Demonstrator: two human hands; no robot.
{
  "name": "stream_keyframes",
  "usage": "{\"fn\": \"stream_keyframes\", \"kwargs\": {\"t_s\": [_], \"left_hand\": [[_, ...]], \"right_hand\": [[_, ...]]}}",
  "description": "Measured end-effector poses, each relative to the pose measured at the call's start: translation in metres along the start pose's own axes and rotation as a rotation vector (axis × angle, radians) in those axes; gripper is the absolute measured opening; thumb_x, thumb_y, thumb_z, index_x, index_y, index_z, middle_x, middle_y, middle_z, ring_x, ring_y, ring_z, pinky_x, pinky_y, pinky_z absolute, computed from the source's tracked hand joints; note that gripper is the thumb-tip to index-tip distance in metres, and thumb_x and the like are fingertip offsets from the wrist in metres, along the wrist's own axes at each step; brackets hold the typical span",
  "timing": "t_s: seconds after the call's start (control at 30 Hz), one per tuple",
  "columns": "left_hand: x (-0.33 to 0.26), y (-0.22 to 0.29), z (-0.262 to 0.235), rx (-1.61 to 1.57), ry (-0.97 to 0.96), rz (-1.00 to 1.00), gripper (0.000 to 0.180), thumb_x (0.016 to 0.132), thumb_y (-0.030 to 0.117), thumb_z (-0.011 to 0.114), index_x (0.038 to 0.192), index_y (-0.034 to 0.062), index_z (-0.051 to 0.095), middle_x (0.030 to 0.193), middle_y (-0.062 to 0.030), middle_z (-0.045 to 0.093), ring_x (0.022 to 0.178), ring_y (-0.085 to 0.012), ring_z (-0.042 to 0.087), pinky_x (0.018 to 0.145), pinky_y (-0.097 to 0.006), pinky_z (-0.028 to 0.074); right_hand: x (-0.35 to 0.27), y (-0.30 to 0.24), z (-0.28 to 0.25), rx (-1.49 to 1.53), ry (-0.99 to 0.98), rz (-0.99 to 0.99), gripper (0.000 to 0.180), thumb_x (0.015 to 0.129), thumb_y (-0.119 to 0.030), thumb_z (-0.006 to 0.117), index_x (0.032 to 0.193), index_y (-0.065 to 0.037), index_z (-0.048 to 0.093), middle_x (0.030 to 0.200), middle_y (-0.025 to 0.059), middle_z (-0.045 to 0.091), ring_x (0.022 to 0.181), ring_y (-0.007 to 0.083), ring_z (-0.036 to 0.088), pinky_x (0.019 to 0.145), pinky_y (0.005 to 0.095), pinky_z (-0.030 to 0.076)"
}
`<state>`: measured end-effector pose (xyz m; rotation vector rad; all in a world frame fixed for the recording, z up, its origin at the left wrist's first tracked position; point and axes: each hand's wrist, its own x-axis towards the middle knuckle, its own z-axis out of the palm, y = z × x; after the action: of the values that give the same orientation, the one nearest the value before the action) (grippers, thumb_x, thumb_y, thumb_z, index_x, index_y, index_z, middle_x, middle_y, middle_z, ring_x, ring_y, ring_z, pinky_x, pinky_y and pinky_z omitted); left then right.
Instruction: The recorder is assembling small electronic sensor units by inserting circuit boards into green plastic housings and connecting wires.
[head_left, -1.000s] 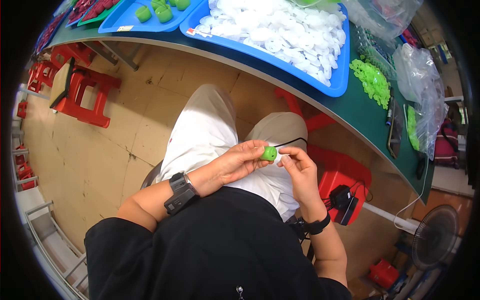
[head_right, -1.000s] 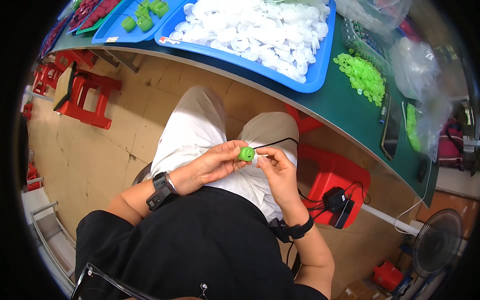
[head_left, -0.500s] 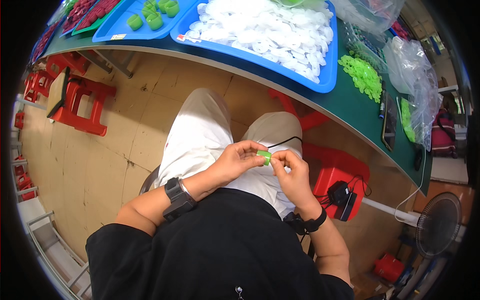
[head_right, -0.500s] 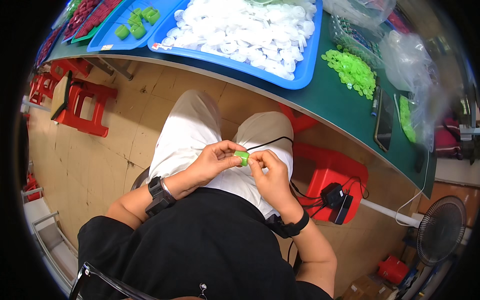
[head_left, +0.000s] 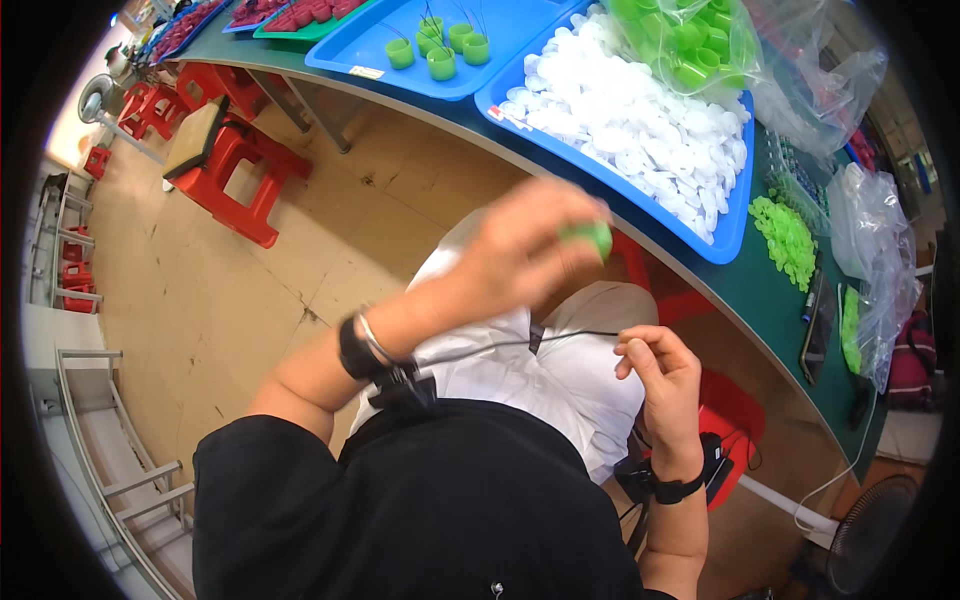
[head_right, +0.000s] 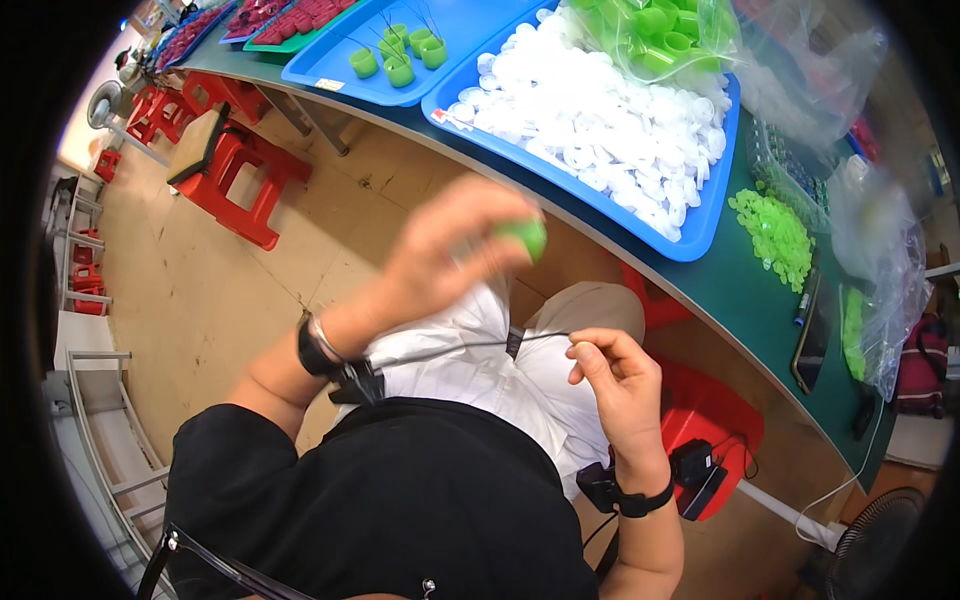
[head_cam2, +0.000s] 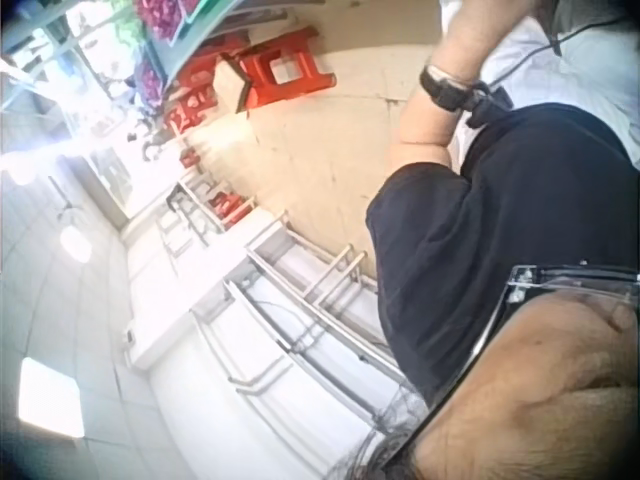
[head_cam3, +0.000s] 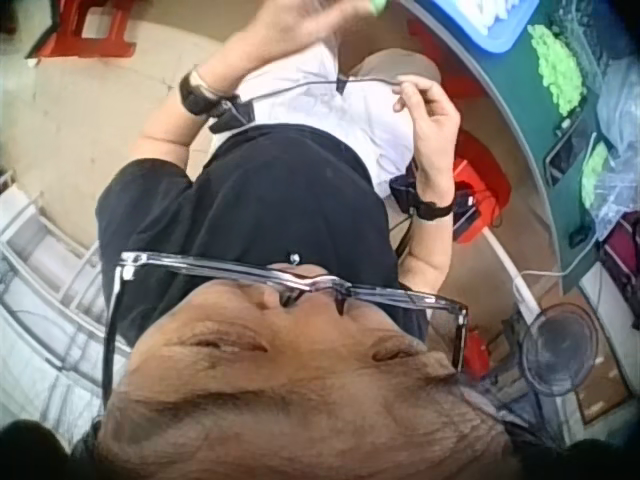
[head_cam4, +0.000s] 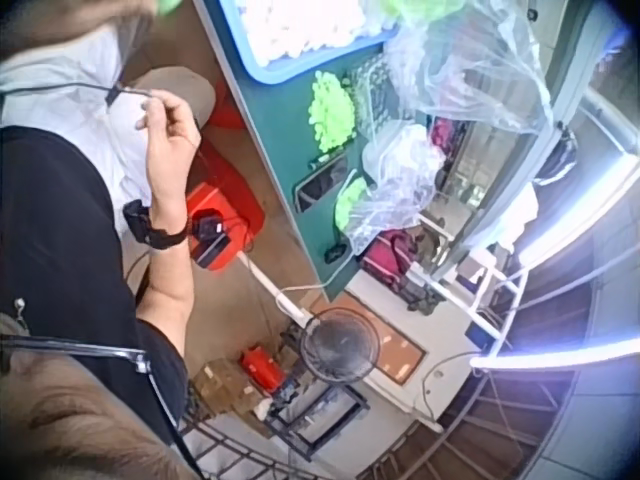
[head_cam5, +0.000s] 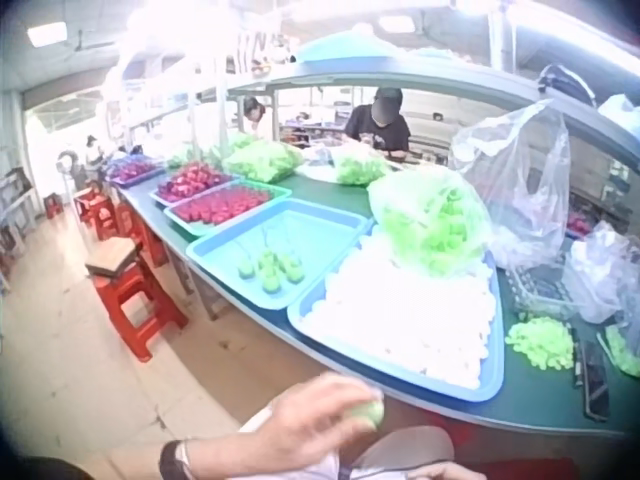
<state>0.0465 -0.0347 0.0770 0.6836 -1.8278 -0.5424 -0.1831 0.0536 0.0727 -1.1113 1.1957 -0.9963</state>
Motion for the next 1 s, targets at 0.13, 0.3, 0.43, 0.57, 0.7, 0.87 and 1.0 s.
{"fn": "stream_keyframes", "kwargs": {"t_s": [0.13, 0.3, 0.43, 0.57, 0.7, 0.87, 1.0], "left_hand": [[0.051, -0.034, -0.082, 0.548, 0.097, -0.12, 0.025, 0.087, 0.013, 0.064, 0.109, 0.0015, 0.064, 0.099, -0.0123, 0.063, 0.088, -0.0231, 0.061, 0.079, -0.031, 0.049], [0.09, -0.09, -0.133, 0.865, -0.333, -0.463, 0.032, 0.084, 0.026, 0.065, 0.109, 0.0055, 0.066, 0.1, -0.0188, 0.066, 0.094, -0.0349, 0.063, 0.084, -0.04, 0.048], [0.118, -0.124, -0.135, 0.984, -0.459, -0.453, 0.031, 0.081, 0.025, 0.068, 0.107, 0.0079, 0.067, 0.099, -0.0193, 0.067, 0.096, -0.0355, 0.062, 0.084, -0.042, 0.048], [0.132, -0.15, -0.147, 1.045, -0.358, -0.452, 0.032, 0.082, 0.023, 0.068, 0.109, 0.0076, 0.065, 0.102, -0.0208, 0.065, 0.099, -0.036, 0.061, 0.085, -0.042, 0.047], [0.135, -0.172, -0.151, 1.067, -0.248, -0.349, 0.041, 0.083, 0.026, 0.068, 0.119, 0.0092, 0.059, 0.112, -0.0179, 0.06, 0.105, -0.0361, 0.058, 0.087, -0.044, 0.046], [0.134, -0.119, -0.116, 1.169, -0.005, -0.033, 0.038, 0.084, 0.017, 0.066, 0.12, 0.0084, 0.058, 0.119, -0.0145, 0.058, 0.112, -0.0342, 0.053, 0.093, -0.042, 0.043], [0.13, -0.066, -0.061, 1.048, 0.079, 0.242, 0.034, 0.085, 0.015, 0.066, 0.117, 0.0066, 0.059, 0.116, -0.0123, 0.06, 0.11, -0.0313, 0.053, 0.096, -0.038, 0.041]], "right_hand": [[-0.007, -0.006, -0.007, -0.205, 0.022, -0.101, 0.011, 0.09, -0.005, 0.06, 0.096, 0.003, 0.064, 0.081, 0.0055, 0.063, 0.068, 0.0096, 0.057, 0.066, 0.0224, 0.046], [-0.014, -0.002, -0.01, -0.353, 0.017, -0.11, 0.006, 0.085, -0.001, 0.062, 0.089, 0.003, 0.065, 0.078, 0.0065, 0.064, 0.065, 0.0111, 0.06, 0.062, 0.0238, 0.047], [-0.011, -0.012, -0.016, -0.496, -0.014, -0.201, 0.008, 0.085, -0.003, 0.064, 0.091, 0.003, 0.064, 0.076, 0.0085, 0.062, 0.066, 0.0146, 0.06, 0.062, 0.0264, 0.047], [-0.008, -0.024, -0.031, -0.486, 0.032, -0.245, 0.008, 0.086, -0.004, 0.064, 0.092, 0.002, 0.064, 0.075, 0.0071, 0.062, 0.066, 0.0132, 0.057, 0.06, 0.0262, 0.045], [-0.014, -0.044, -0.056, -0.446, 0.222, -0.228, 0.007, 0.087, -0.003, 0.062, 0.092, 0.002, 0.065, 0.075, 0.0028, 0.062, 0.065, 0.0071, 0.055, 0.058, 0.0219, 0.045], [-0.02, -0.064, -0.102, -0.409, 0.473, -0.297, 0.011, 0.091, -0.006, 0.06, 0.098, 0.002, 0.064, 0.082, 0.0023, 0.062, 0.069, 0.0071, 0.055, 0.063, 0.0207, 0.045], [-0.013, -0.075, -0.142, -0.446, 0.609, -0.371, 0.013, 0.092, -0.009, 0.06, 0.098, 0.002, 0.064, 0.083, 0.0028, 0.062, 0.071, 0.0072, 0.055, 0.065, 0.0198, 0.044]]}}
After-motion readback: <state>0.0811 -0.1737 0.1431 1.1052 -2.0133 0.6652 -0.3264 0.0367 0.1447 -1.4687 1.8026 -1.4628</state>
